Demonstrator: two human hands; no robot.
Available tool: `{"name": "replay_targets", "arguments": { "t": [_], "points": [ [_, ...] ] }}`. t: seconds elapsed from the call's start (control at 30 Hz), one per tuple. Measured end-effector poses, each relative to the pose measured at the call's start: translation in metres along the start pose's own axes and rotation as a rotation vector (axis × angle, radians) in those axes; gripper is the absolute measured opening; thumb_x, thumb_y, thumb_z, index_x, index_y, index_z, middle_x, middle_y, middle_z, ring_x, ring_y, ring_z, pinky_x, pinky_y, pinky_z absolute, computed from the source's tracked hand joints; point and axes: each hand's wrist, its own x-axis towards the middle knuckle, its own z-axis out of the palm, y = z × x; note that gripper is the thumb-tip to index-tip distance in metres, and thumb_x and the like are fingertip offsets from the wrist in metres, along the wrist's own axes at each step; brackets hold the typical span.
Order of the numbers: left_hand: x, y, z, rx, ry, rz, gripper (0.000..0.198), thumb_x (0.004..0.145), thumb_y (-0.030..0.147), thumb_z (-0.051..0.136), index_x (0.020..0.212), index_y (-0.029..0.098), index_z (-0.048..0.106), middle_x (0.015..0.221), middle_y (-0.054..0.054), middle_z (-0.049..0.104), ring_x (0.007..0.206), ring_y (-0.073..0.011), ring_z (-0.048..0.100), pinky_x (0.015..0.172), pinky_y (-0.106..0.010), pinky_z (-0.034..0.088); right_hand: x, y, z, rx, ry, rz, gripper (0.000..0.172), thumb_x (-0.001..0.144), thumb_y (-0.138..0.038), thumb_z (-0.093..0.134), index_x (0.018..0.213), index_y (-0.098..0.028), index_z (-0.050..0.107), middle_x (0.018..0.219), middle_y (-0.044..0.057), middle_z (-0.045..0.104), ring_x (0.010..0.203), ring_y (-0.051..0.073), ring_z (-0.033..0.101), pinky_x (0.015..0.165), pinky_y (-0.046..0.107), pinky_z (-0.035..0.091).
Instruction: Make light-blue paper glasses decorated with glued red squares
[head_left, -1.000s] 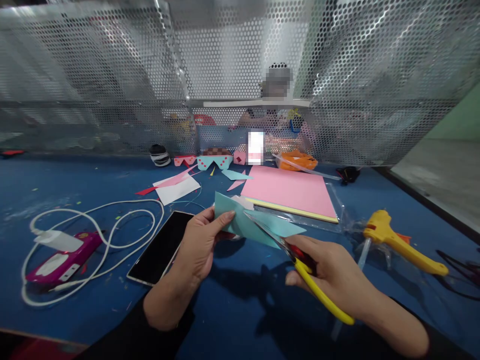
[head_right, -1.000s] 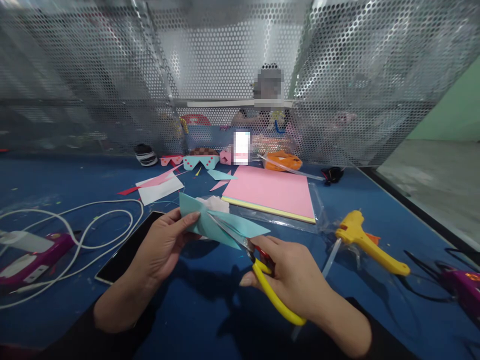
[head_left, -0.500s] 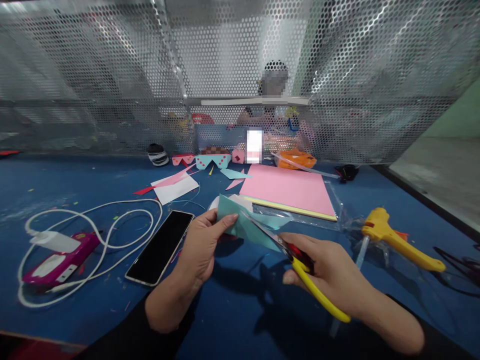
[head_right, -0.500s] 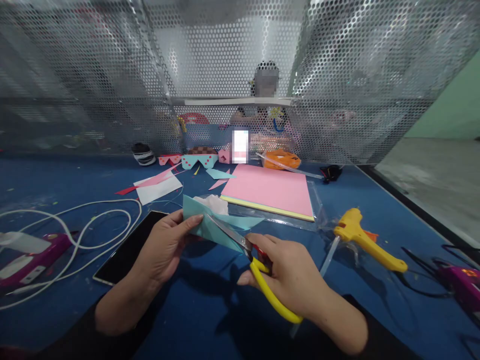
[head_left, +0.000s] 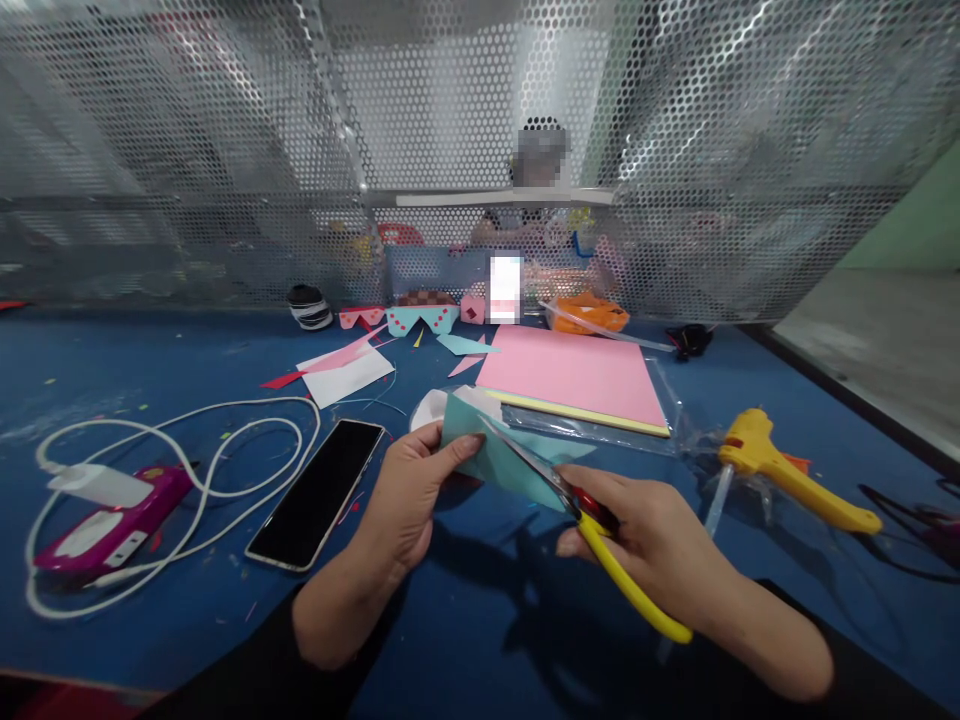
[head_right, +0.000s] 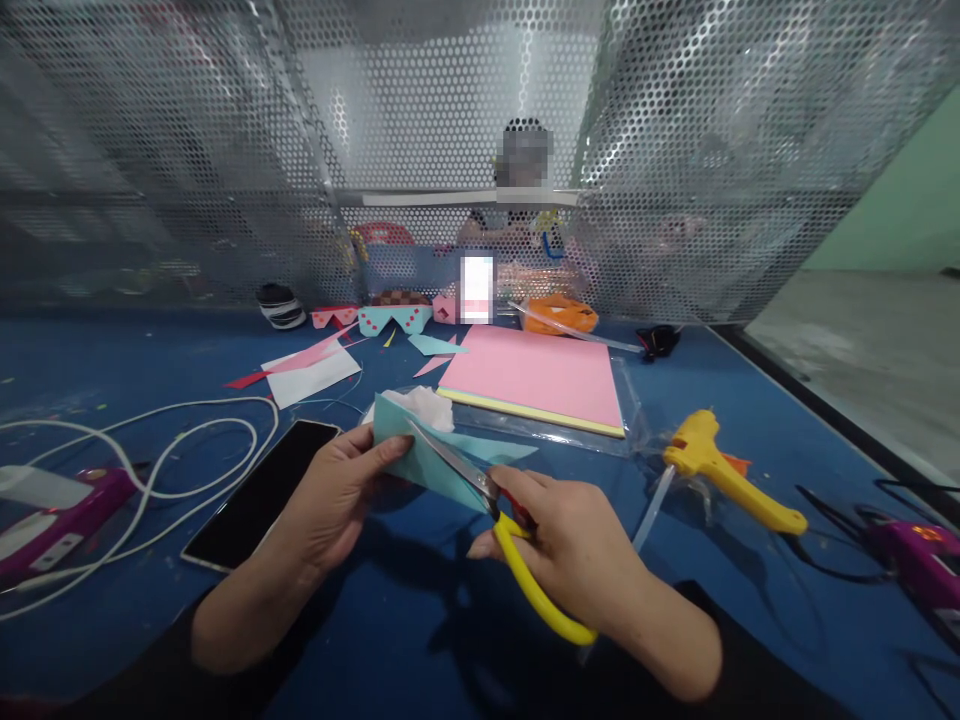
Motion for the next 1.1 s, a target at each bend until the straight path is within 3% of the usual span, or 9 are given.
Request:
{"name": "replay_targets", "arguments": {
  "t": [0.27, 0.43, 0.6, 1.1],
  "points": [
    [-0.0021, 0.0041, 0.0037, -0.02, -0.02, -0.011, 0.033, 0.058, 0.035, 0.091, 0.082, 0.015, 0.08, 0.077, -0.007, 0.077, 0.066, -0.0152, 0.066, 0.062, -0.024, 0.053, -0.0001, -0.0021, -0.0008, 0.037, -0.028, 0.039, 0.046, 0.09, -0.062, 0.058, 0.108, -0.021, 0.071, 0.075, 0.003, 0.07, 0.062, 0.016, 0.063, 0.058, 0.024, 0.048],
    [-0.0013, 0.0057, 0.0036, -0.063, 0.01, 0.078, 0.034, 0.064, 0.044, 0.087, 0.082, 0.016, 0.08, 0.075, -0.005, 0.077, 0.063, -0.0141, 0.065, 0.061, -0.024, 0.053, -0.0005, 0.0007, 0.0013, -0.003, -0.004, 0.008, 0.043, 0.09, -0.058, 0.059, 0.111, -0.023, 0.071, 0.076, 0.005, 0.072, 0.062, 0.017, 0.066, 0.059, 0.026, 0.05],
    [0.0022, 0.006, 0.0013, -0.084, 0.09, 0.129, 0.029, 0.06, 0.037, 0.09, 0.08, 0.019, 0.079, 0.07, 0.0, 0.074, 0.061, -0.0101, 0.061, 0.058, -0.019, 0.051, -0.0003, 0.0007, 0.0012, -0.035, 0.002, -0.007, 0.044, 0.091, -0.059, 0.058, 0.111, -0.022, 0.071, 0.076, 0.005, 0.072, 0.062, 0.017, 0.066, 0.058, 0.025, 0.049],
    [0.0007, 0.0054, 0.0025, -0.097, 0.134, 0.117, 0.031, 0.055, 0.034, 0.092, 0.079, 0.018, 0.081, 0.073, -0.001, 0.076, 0.064, -0.0093, 0.061, 0.061, -0.017, 0.05, -0.0006, -0.0016, -0.0005, -0.095, 0.007, -0.037, 0.052, 0.09, -0.065, 0.054, 0.116, -0.022, 0.067, 0.083, 0.006, 0.073, 0.061, 0.017, 0.065, 0.058, 0.027, 0.049]
  ]
}}
